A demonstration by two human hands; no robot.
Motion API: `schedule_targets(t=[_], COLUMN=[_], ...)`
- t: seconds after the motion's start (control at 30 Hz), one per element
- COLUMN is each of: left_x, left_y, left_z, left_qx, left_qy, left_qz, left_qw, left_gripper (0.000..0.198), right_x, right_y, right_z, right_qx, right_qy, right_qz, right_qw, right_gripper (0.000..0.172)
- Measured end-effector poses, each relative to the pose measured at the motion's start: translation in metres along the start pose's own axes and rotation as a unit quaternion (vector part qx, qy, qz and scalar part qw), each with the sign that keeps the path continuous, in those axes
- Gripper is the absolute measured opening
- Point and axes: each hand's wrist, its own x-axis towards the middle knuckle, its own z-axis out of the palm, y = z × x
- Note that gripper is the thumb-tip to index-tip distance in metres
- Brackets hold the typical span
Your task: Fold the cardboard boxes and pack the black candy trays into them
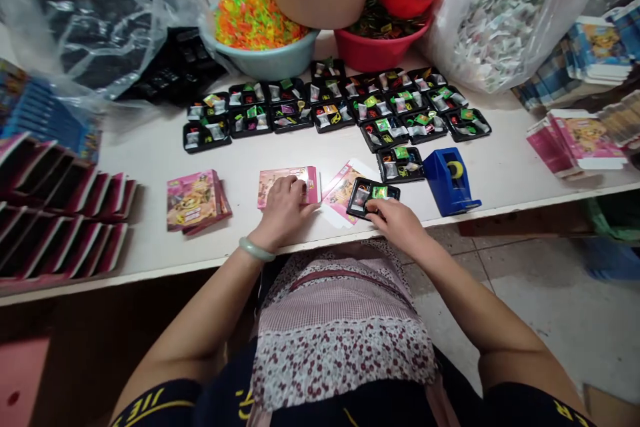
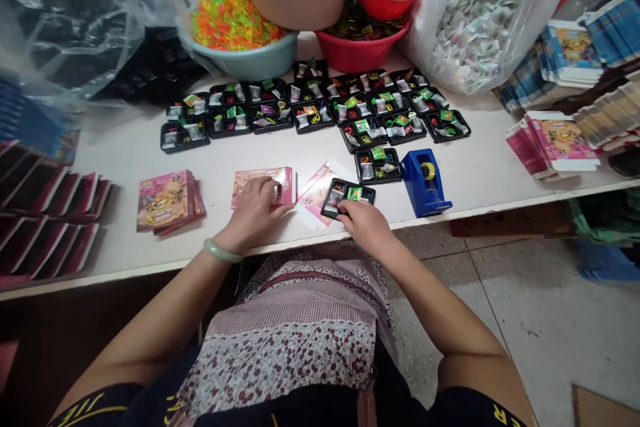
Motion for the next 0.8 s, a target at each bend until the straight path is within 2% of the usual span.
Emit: schedule_targets(t=[0.1, 0.17, 0.3, 0.43, 0.5, 0.63, 0.8], left_x=[0.007, 0.010, 0.011, 0.002, -0.005, -0.013, -0.013], left_y=[0.006, 0.009, 0.018, 0.021, 0.018, 0.006, 0.000], left_z=[0.007, 0.009, 0.009, 0.003, -0.004, -0.026, -0.046], left_qx=[0.012, 0.013, 0.016, 0.027, -0.022, -0.193, -0.332], left_qy=[0.009, 0.018, 0.009, -0.010, -0.001, 0.030, -0.010], left_qz=[-0.021, -0.042, -0.065, -0.045, -0.032, -0.018, 0.001], left_qw=[1.000, 0.999, 0.998, 0.999, 0.999, 0.980, 0.943], left_gripper=[0.044, 0.045, 0.033, 0.014, 0.007, 0.016, 0.019], right_x=[0.009, 0.012, 0.016, 0.019, 0.020, 0.026, 0.046], right_y=[0.008, 0.017, 0.026, 0.025, 0.023, 0.011, -0.021], right_z=[-0.008, -0.012, -0.012, -0.008, -0.008, -0.011, -0.008], right_qx=[-0.029, -0.071, -0.112, -0.115, -0.096, -0.026, 0.019], right_qy=[0.008, -0.018, -0.066, -0.064, -0.051, -0.033, -0.060], right_qz=[-0.090, -0.127, -0.136, -0.132, -0.136, -0.179, -0.259], right_qw=[0.995, 0.989, 0.982, 0.982, 0.985, 0.983, 0.964], right_gripper=[0.039, 0.050, 0.052, 0.049, 0.045, 0.044, 0.045])
